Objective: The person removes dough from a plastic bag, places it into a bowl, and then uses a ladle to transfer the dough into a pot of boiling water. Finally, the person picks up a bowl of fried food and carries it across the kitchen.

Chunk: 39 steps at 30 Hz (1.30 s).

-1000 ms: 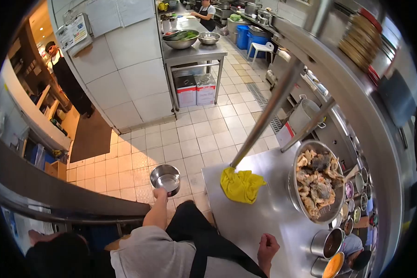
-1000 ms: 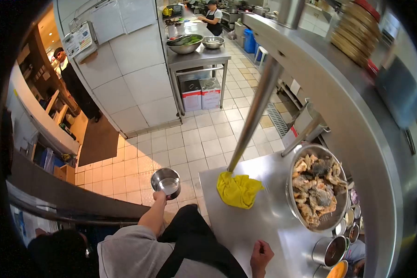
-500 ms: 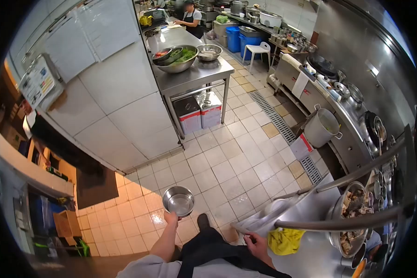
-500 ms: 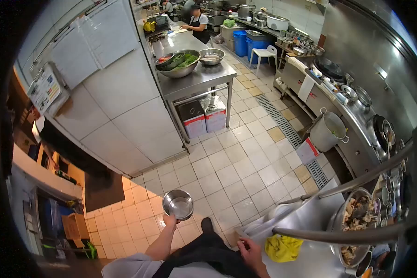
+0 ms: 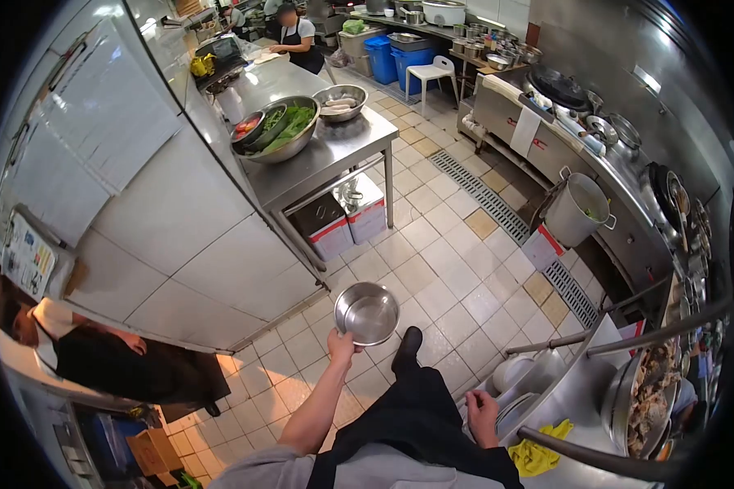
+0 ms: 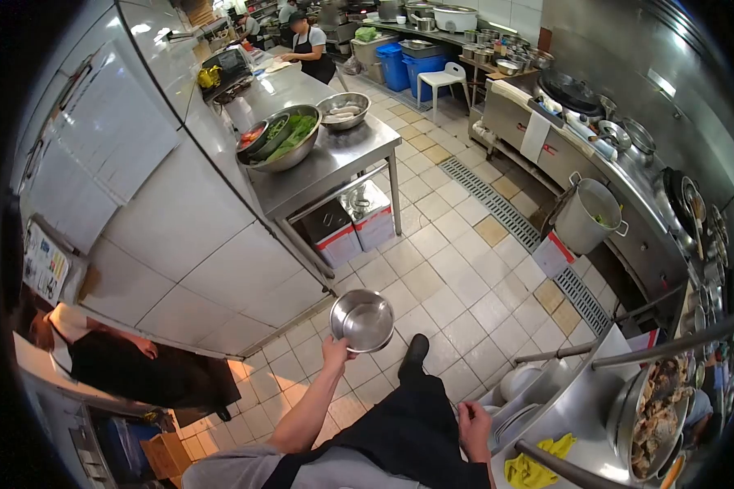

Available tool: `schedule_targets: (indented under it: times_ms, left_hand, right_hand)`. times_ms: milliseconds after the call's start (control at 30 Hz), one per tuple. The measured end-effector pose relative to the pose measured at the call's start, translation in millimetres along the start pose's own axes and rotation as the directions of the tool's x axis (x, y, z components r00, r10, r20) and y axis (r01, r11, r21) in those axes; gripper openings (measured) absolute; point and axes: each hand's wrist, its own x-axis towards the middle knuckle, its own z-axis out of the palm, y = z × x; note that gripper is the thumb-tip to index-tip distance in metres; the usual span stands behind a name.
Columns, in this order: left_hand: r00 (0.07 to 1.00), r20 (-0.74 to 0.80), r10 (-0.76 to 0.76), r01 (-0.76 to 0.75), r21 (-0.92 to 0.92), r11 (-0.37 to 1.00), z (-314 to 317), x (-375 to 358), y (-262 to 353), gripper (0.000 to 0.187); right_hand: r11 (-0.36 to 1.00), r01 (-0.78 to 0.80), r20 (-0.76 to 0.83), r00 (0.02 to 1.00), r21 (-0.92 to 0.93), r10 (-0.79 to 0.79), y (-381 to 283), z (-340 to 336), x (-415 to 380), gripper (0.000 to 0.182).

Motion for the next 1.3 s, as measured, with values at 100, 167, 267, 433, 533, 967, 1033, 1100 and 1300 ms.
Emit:
schedule_targets:
  times_ms: [100,167,267,433,533,967,1033,1100,1300]
  left_hand:
    - [0.989,0.13,0.075,-0.074,-0.009,0.997,33,45,50,0.022]
    - [0.989,0.109,0.104,-0.102,-0.027,0.994,56,63,93,0.016]
    - [0.986,0.093,0.141,-0.141,-0.01,0.99,85,101,158,0.013]
    - [0.948,0.076,0.31,-0.309,-0.022,0.951,126,162,249,0.017]
    - [0.915,0.027,0.403,-0.404,0.052,0.913,146,190,308,0.019]
    - [0.948,0.037,0.317,-0.317,0.234,0.919,211,365,425,0.031]
    - [0.959,0.019,0.284,-0.281,0.221,0.934,215,379,437,0.032]
    - [0.97,0.012,0.245,-0.24,0.239,0.941,218,391,443,0.032]
    - [0.971,-0.074,0.228,-0.213,0.165,0.963,239,406,459,0.032]
  right_hand:
    - [0.999,0.046,-0.078,0.996,-0.012,-0.047,-15,9,60,0.019]
    - [0.997,0.063,-0.073,0.995,-0.051,-0.066,-31,8,106,0.019]
    - [0.995,0.084,-0.085,0.992,-0.054,-0.089,-63,5,178,0.019]
    - [0.979,0.193,-0.079,0.977,-0.073,-0.198,-115,11,301,0.019]
    - [0.957,-0.02,0.029,0.999,0.289,0.012,-170,25,363,0.019]
    - [0.973,0.084,0.246,0.96,0.214,-0.137,-325,161,604,0.02]
    - [0.976,0.079,0.273,0.953,0.202,-0.133,-336,179,638,0.02]
    - [0.98,0.069,0.308,0.943,0.187,-0.126,-349,193,667,0.021]
    - [0.955,0.237,0.483,0.824,0.181,-0.296,-414,268,756,0.03]
